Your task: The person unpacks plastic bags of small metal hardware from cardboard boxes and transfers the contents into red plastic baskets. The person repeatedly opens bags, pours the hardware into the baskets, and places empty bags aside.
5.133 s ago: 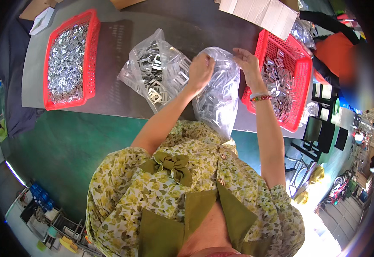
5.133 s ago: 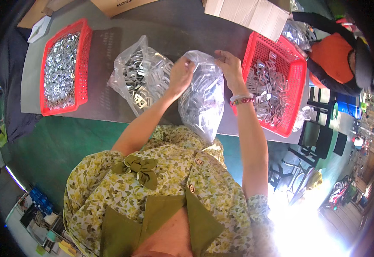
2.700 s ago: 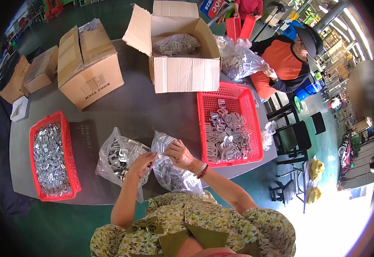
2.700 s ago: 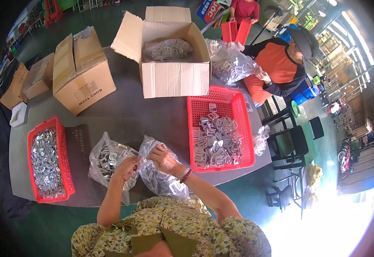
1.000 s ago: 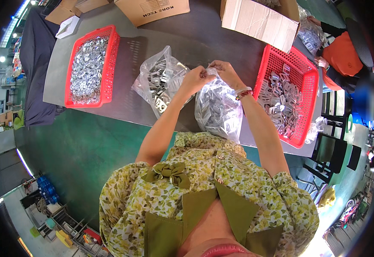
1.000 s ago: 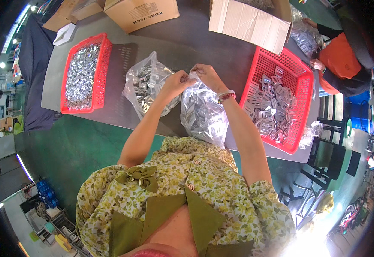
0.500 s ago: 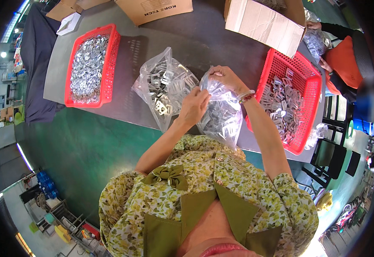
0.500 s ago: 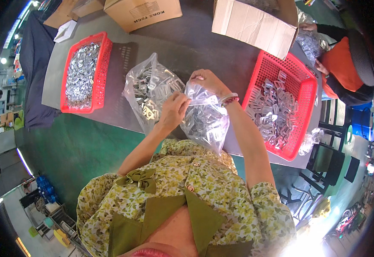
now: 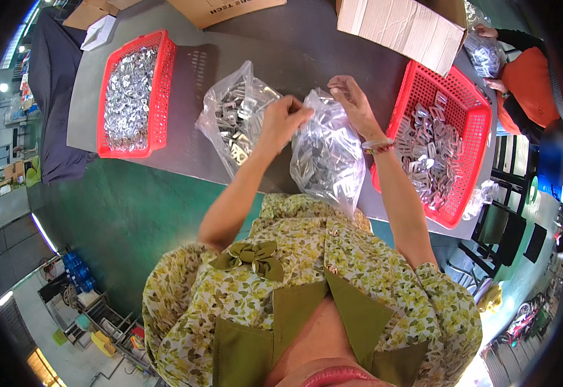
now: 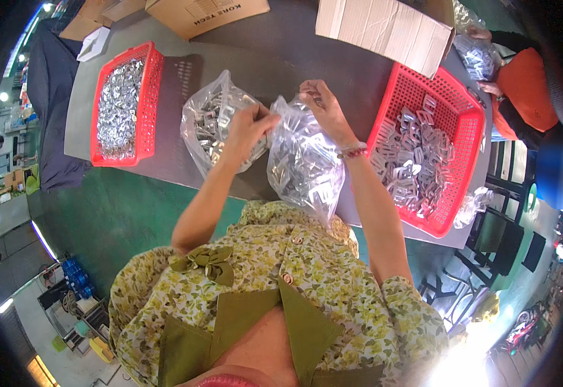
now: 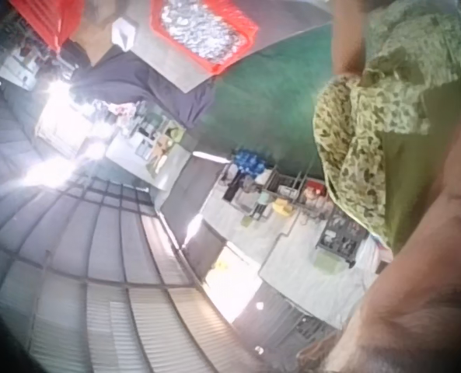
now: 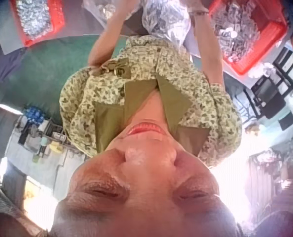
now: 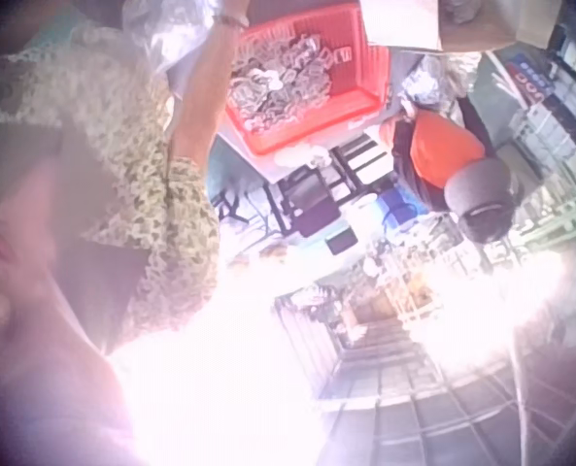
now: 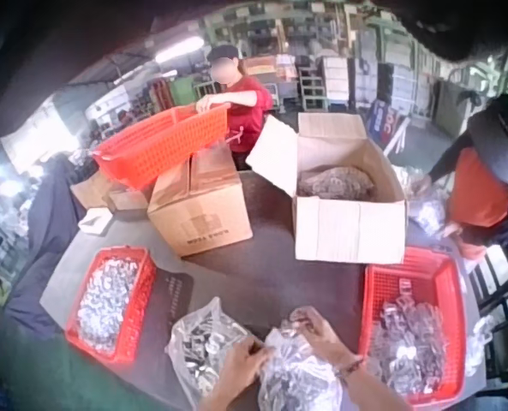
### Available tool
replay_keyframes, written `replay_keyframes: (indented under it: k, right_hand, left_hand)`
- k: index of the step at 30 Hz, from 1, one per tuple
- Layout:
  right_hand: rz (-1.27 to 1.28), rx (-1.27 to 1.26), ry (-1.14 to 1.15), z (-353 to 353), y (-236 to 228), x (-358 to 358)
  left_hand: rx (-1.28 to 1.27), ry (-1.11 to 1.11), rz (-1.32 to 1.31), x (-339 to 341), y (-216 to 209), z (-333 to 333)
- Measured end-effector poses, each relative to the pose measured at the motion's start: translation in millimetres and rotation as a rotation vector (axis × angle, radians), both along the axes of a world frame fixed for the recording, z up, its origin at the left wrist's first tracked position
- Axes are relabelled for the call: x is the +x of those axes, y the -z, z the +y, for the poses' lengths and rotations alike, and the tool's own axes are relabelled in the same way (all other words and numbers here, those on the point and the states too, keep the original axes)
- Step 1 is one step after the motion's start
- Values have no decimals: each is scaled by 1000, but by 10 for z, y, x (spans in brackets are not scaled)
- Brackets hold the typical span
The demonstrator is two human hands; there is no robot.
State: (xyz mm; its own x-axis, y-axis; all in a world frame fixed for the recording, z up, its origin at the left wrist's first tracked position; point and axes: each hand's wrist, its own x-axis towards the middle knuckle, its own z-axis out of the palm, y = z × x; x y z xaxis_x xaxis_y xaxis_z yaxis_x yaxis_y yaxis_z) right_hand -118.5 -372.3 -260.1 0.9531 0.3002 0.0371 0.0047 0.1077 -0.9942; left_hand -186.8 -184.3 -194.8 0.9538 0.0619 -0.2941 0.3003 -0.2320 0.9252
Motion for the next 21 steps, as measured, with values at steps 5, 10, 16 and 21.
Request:
replay_keyframes:
  k: [5,10,16,21]
  right_hand:
    - [-497,-546,46,11,-179,-435]
    - [-610,-607,165,-104,-158,-494]
    - [-642,-582,259,-15,-134,-658]
    - [-92,-423,308,-357,342,-509]
  left_hand:
    - [441,253,-426,327,-113,-71]
    - [402,374,-267,149,-352,-114]
    - [146,265,-34,-406,-458,-49]
    - [-100,165,-29,-754,-516,95]
